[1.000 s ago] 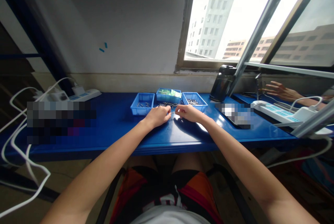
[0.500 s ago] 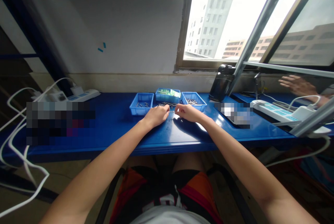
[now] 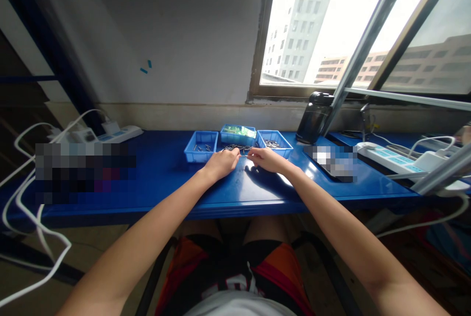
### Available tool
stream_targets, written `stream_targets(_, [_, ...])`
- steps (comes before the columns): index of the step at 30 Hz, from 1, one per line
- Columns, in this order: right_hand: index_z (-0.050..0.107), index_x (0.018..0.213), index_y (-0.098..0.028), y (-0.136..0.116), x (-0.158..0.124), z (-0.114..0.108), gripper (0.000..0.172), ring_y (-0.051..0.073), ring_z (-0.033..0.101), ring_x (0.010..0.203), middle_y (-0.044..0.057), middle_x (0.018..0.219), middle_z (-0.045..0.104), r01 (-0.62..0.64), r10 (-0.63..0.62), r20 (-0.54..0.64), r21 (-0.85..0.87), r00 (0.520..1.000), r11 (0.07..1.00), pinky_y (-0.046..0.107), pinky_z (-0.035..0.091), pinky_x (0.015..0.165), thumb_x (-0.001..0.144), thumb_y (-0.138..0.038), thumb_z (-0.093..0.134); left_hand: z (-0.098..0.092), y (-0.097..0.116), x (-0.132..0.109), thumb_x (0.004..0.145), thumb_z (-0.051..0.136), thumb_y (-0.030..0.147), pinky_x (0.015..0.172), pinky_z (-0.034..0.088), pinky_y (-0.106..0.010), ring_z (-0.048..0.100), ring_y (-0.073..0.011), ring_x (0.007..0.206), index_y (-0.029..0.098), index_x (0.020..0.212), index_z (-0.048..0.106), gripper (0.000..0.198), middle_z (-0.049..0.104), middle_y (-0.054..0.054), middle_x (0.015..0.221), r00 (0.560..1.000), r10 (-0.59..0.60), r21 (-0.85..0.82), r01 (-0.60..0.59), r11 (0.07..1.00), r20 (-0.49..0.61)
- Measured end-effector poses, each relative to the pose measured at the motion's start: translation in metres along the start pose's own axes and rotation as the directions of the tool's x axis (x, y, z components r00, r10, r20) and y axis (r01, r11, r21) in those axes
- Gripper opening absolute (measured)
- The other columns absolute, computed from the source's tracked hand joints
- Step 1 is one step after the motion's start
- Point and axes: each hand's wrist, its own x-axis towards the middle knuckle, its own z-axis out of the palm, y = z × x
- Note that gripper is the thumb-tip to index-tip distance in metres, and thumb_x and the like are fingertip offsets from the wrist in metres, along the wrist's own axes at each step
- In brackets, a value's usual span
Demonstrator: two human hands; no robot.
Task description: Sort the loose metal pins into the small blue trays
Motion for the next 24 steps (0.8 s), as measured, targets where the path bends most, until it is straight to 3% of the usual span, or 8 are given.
stream_targets(14, [0.059,0.083,-0.015,-0.0020,-0.0018,-0.0022,0.034,0.008,0.049,0.050,0.001,0.061,0.060,-0.032,0.029,0.044,0.081,0.999,0.996,0.021,0.039,0.058,0.089,-0.035,0.033,-0.0007,0.0024,-0.0010,0.093,0.021,0.035,0.065,0.046,-0.030,0.063,-0.0242,0.081,0.018,0.098,0.050,0.034,0.065,-0.010,0.083,1.000,-0.006,0.009,0.006,1.000,0.005])
stream_targets(20, [0.059,0.086,-0.016,-0.0023,-0.0015,-0.0014,0.032,0.007,0.047,0.047,0.001,0.064,0.062,0.004,-0.008,0.043,0.114,0.999,0.993,0.021,0.039,0.055,0.088,-0.037,0.035,-0.0022,0.0029,-0.0011,0.089,0.036,0.036,0.071,0.046,-0.028,0.061,-0.0218,0.088,0.020,0.102,0.051,0.026,0.063,-0.008,0.098,0.998,0.058,-0.088,-0.060,0.994,-0.029])
stream_targets(24, [0.058,0.088,-0.016,-0.0034,-0.0015,-0.0017,0.031,0.007,0.048,0.049,0.001,0.066,0.062,0.021,-0.024,0.024,0.128,0.999,0.991,0.020,0.039,0.054,0.088,-0.037,0.035,-0.0021,0.0021,-0.0006,0.090,0.035,0.033,0.071,0.046,-0.026,0.061,-0.0189,0.087,0.021,0.099,0.054,0.024,0.064,-0.005,0.094,0.991,0.098,-0.125,-0.109,0.986,-0.091])
